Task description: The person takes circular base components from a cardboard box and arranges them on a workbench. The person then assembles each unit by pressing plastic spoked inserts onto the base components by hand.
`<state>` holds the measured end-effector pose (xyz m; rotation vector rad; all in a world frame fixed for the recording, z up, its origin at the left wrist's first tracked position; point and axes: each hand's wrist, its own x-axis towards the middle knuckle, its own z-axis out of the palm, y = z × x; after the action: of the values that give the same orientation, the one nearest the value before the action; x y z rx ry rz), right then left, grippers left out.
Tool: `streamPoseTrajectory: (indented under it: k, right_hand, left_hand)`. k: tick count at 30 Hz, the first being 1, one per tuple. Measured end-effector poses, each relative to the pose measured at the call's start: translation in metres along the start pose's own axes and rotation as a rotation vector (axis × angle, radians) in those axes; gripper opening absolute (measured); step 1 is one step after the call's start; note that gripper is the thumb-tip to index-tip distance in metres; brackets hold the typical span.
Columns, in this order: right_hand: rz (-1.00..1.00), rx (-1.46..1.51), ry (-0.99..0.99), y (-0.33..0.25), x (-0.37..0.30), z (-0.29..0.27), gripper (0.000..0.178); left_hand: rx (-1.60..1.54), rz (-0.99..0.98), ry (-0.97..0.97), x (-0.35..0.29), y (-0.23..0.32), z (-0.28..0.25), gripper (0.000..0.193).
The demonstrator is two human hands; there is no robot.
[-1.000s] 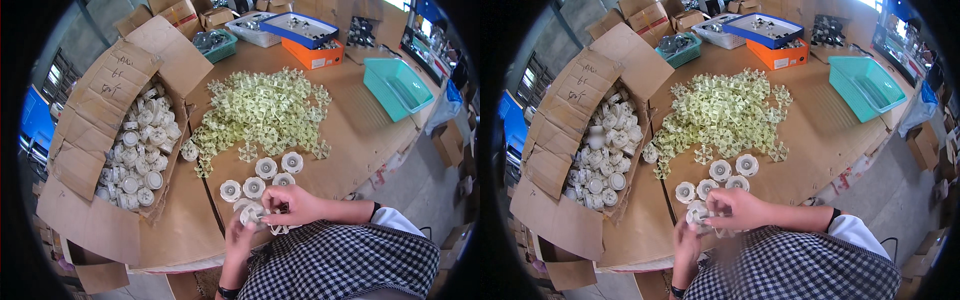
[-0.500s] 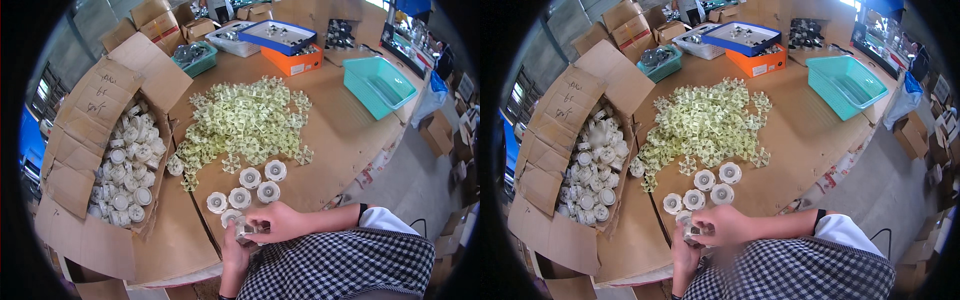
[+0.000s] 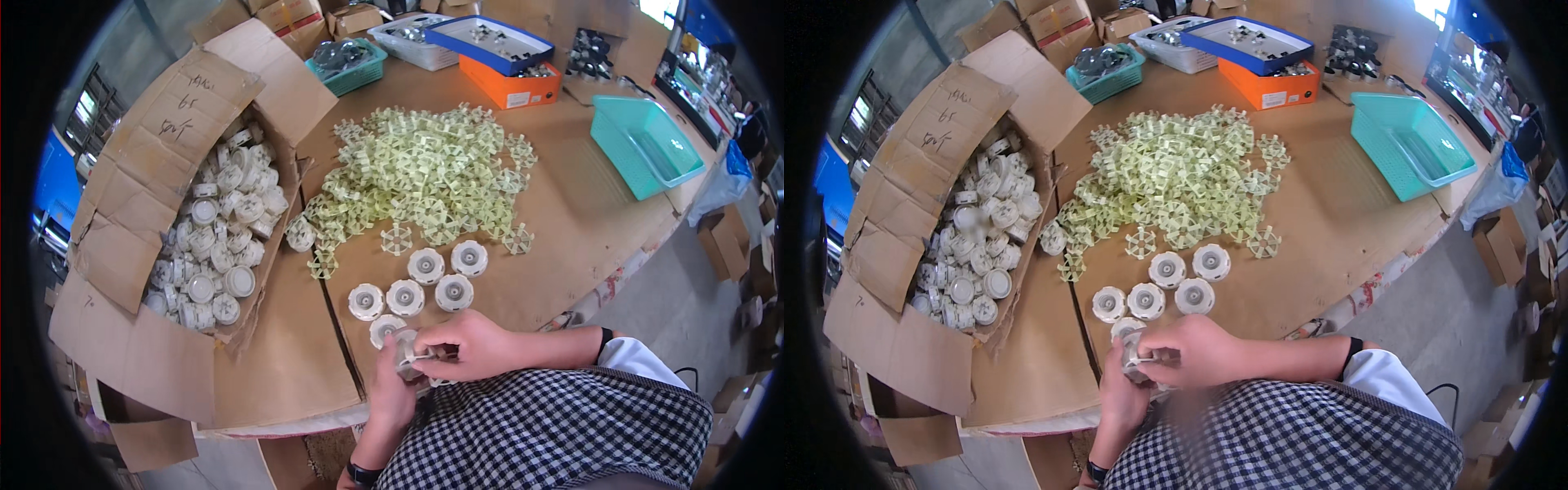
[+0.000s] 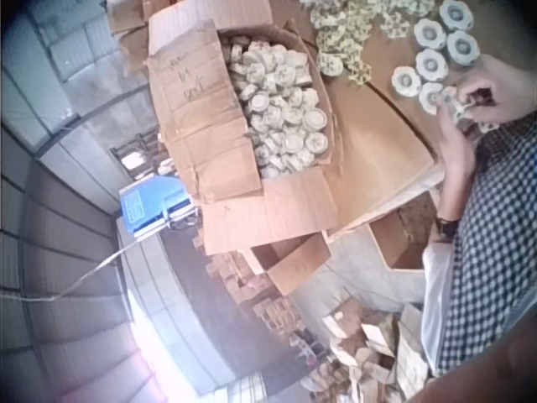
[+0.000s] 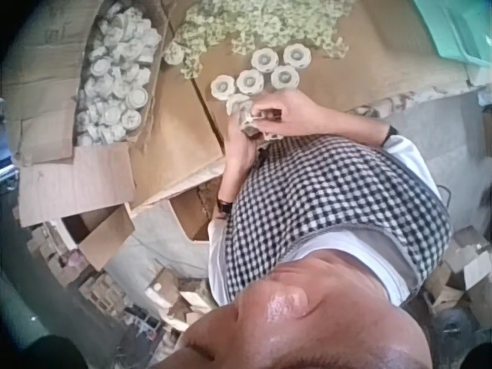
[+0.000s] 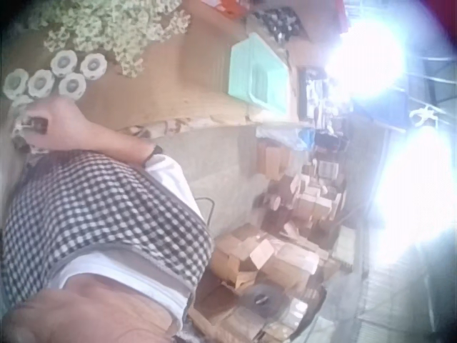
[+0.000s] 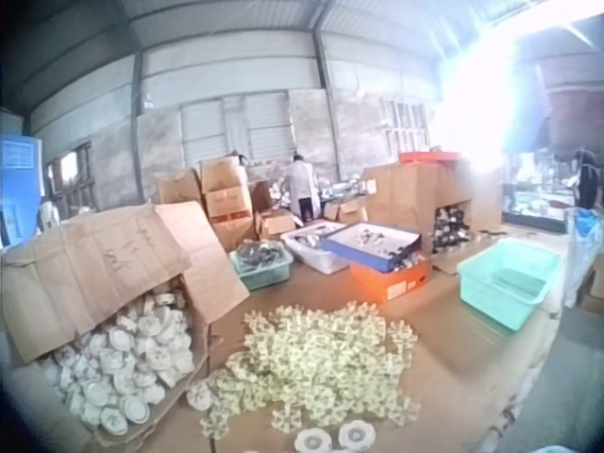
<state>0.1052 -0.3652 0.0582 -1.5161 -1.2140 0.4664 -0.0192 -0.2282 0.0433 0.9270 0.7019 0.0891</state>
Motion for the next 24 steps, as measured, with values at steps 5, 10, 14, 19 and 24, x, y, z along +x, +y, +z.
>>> streamPoseTrajectory:
  k: [5,10,14,19,24]
  right_hand:
    - [0.066,0.063,-0.011,0.007,0.001,-0.004,0.014]
    - [0.128,0.069,-0.144,-0.009,0.002,-0.013,0.013]
    - [0.151,0.065,-0.137,-0.012,-0.002,-0.011,0.015]
    - [0.063,-0.037,-0.178,-0.008,0.003,-0.004,0.018]
    - [-0.028,-0.034,-0.251,-0.006,-0.001,-0.001,0.018]
  left_hand:
    - [0.366,0.111,-0.233,0.017,-0.017,-0.018,0.058]
    - [-0.071,-0.238,-0.041,0.008,-0.009,-0.006,0.057]
    - [-0.085,-0.212,-0.124,0.004,-0.015,-0.009,0.057]
    - [-0.15,-0.12,-0.14,0.009,-0.023,-0.02,0.051]
    - [-0.406,-0.116,-0.204,0.02,-0.034,-0.035,0.05]
